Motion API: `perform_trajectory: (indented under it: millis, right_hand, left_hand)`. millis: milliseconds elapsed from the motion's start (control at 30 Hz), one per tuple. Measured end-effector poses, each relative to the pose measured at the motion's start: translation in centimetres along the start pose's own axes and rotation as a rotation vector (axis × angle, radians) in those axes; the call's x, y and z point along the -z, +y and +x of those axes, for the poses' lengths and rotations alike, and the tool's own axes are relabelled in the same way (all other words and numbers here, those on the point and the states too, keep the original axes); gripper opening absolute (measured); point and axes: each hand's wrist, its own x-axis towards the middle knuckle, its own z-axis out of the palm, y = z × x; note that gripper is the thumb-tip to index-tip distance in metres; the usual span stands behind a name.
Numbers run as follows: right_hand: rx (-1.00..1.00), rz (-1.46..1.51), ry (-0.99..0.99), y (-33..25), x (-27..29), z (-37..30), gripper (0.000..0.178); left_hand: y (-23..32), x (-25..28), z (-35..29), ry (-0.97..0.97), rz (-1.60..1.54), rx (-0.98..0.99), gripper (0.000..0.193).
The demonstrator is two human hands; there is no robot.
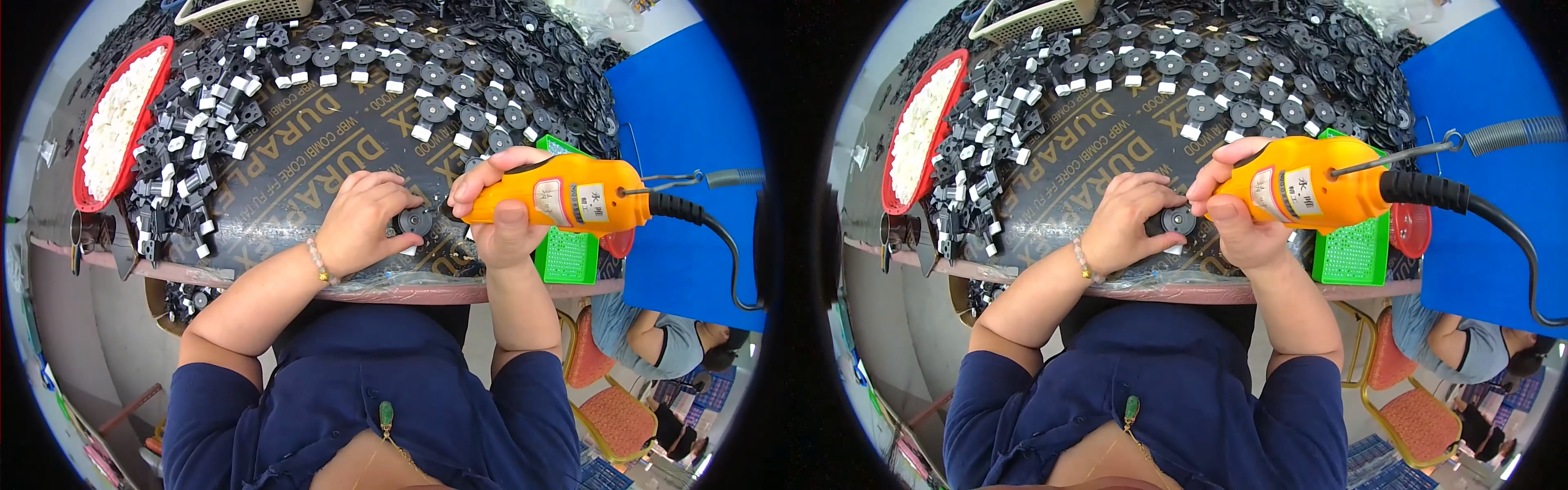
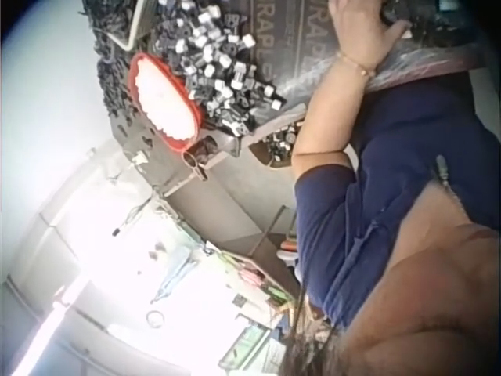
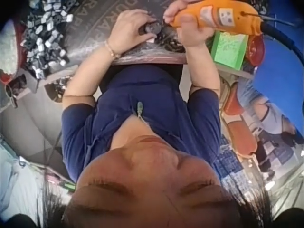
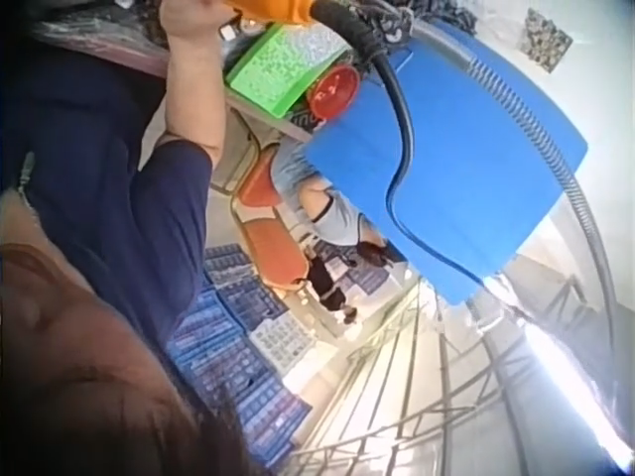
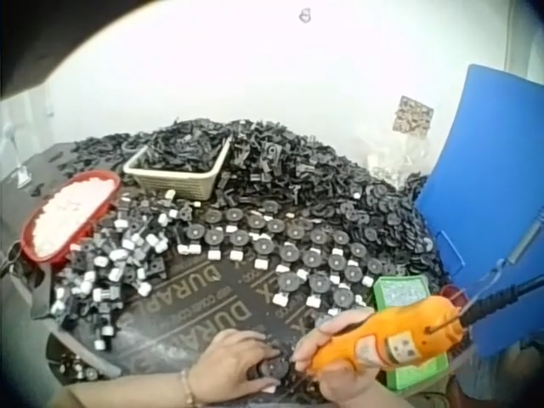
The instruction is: The person assembles plastic components by fitting circular pieces onto plastic bases and securing them with screws using an electric screwdriver.
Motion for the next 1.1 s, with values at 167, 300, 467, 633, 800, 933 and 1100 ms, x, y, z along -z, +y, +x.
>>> perform_trajectory:
  millis: [167, 300, 467, 633, 800, 933, 1100]
  right_hand:
    - [0.003, 0.012, -0.011, -0.1, -0.3, -0.1, 0.058]
    - [-0.001, -0.016, 0.002, -0.2, -0.7, 0.0, 0.056]
    - [-0.02, -0.025, -0.008, 0.1, -1.1, 0.0, 0.052]
    - [-0.077, -0.004, -0.026, 0.5, -1.2, -0.4, 0.048]
    - [-0.128, 0.099, -0.052, 0.5, -0.5, -0.1, 0.06]
    - [0.055, 0.086, 0.018, -2.1, 3.5, -0.1, 0.058]
    - [0.224, -0.425, 0.391, -5.6, 12.8, -1.1, 0.046]
  left_hand:
    - [0.0, 0.0, 0.0, -0.005, -0.005, 0.008, 0.048]
    - [0.1, 0.1, 0.2, 0.001, -0.01, 0.0, 0.048]
    - [0.2, 0.0, 0.3, 0.002, -0.019, 0.006, 0.048]
    - [0.2, -0.1, 0.3, 0.032, -0.003, -0.023, 0.047]
    - [0.3, 0.2, 0.3, -0.008, 0.003, -0.026, 0.049]
    - [0.7, 0.1, 0.1, -0.025, 0.018, -0.032, 0.05]
    - [1.2, -0.2, 0.5, -0.021, 0.058, -0.062, 0.052]
